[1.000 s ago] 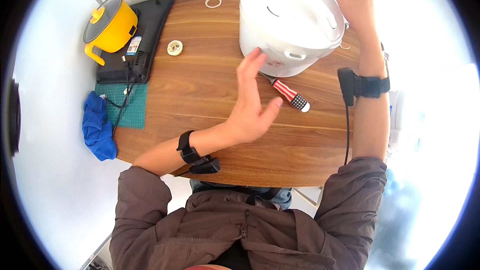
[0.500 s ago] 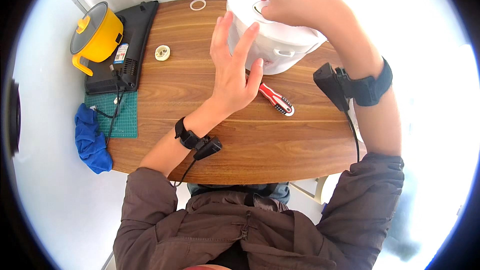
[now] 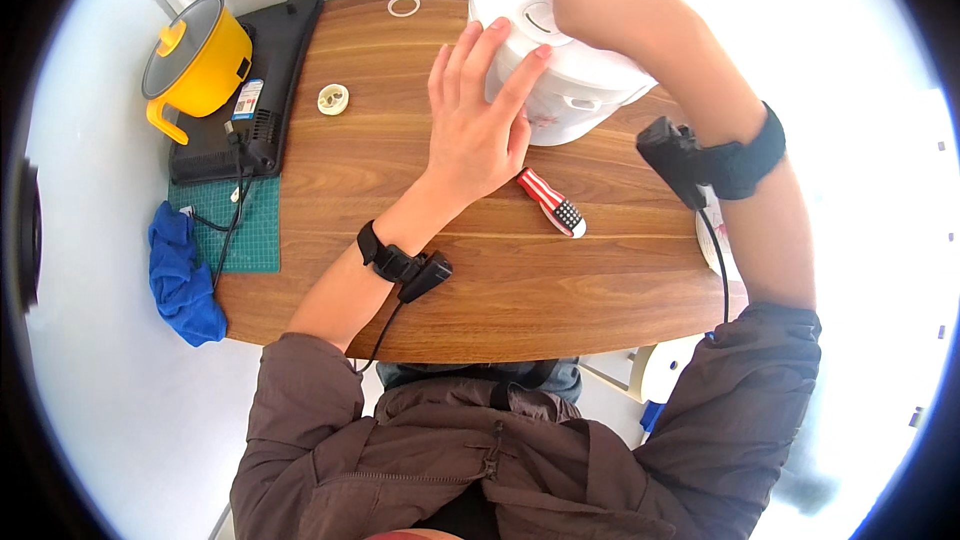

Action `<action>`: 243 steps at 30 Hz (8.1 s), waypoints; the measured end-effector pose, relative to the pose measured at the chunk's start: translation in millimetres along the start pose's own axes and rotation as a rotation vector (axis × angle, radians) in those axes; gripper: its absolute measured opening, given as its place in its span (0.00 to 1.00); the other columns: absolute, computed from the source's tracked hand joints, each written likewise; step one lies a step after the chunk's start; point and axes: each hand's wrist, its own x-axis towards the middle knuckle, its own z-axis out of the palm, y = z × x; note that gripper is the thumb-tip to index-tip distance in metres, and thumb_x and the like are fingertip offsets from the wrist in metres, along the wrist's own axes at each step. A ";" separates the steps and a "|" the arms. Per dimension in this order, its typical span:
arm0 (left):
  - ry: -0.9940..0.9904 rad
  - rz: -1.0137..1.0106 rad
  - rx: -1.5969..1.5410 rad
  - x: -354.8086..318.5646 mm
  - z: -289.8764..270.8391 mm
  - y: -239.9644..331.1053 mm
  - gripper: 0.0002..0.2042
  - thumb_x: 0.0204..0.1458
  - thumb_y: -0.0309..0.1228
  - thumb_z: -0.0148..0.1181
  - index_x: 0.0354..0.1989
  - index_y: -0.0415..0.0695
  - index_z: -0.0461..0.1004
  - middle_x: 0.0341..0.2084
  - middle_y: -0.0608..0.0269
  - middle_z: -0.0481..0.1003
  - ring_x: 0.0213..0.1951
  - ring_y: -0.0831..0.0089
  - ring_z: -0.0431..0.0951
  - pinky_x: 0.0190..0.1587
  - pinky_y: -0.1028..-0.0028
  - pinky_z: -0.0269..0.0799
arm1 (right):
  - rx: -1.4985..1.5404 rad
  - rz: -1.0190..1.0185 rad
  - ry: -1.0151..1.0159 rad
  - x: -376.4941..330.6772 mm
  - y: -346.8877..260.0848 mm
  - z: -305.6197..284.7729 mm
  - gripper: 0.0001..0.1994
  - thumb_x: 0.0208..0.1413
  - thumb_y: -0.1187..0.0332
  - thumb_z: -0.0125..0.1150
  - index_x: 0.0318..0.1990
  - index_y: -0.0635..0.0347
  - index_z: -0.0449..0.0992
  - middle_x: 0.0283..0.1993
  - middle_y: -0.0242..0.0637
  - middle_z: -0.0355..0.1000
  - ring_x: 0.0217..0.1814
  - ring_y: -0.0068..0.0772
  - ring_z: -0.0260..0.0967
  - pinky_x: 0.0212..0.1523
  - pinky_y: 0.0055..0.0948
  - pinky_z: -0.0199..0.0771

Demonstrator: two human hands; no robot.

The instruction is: The person repeatedly opens and closes the lid of a white rice cooker, removes and replaces the inner lid, and handles a small white cap. The person also rotates the cooker on the table and briefly lifts the inner pot.

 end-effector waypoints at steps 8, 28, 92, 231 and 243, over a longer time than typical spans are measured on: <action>-0.020 0.009 -0.002 -5.9 1.8 -3.1 0.41 0.44 0.21 0.63 0.72 0.62 0.65 0.73 0.51 0.54 0.74 0.45 0.52 0.71 0.43 0.52 | 0.281 0.064 -0.039 -13.5 2.1 -3.9 0.15 0.56 0.65 0.68 0.47 0.64 0.84 0.41 0.46 0.83 0.43 0.40 0.82 0.48 0.37 0.80; -0.020 0.023 -0.001 -4.5 -1.3 -5.6 0.42 0.43 0.19 0.62 0.72 0.62 0.65 0.73 0.49 0.55 0.72 0.41 0.55 0.69 0.45 0.58 | 0.175 0.049 -0.069 -6.5 -10.1 -7.2 0.15 0.51 0.71 0.64 0.46 0.66 0.83 0.43 0.48 0.82 0.44 0.44 0.81 0.48 0.37 0.80; 0.079 0.148 -0.099 -7.7 8.2 -20.1 0.39 0.43 0.15 0.58 0.70 0.38 0.55 0.71 0.47 0.59 0.71 0.40 0.59 0.67 0.52 0.68 | -0.148 -0.047 -0.385 -5.9 -36.6 -43.0 0.16 0.47 0.66 0.62 0.42 0.66 0.77 0.36 0.57 0.77 0.39 0.59 0.78 0.43 0.48 0.79; -0.887 0.286 0.457 119.3 -136.6 16.1 0.26 0.52 0.23 0.65 0.62 0.47 0.72 0.53 0.58 0.79 0.41 0.54 0.82 0.44 0.65 0.80 | 1.965 0.717 0.376 -60.0 -17.1 244.0 0.13 0.68 0.67 0.58 0.54 0.66 0.76 0.42 0.30 0.77 0.41 0.20 0.71 0.46 0.24 0.73; -0.906 0.227 0.360 133.9 -131.4 15.3 0.30 0.47 0.20 0.66 0.63 0.44 0.72 0.54 0.52 0.78 0.47 0.52 0.80 0.48 0.65 0.79 | 1.945 0.748 0.379 -60.3 -19.3 237.8 0.12 0.68 0.67 0.59 0.52 0.65 0.76 0.39 0.27 0.75 0.39 0.17 0.69 0.43 0.22 0.70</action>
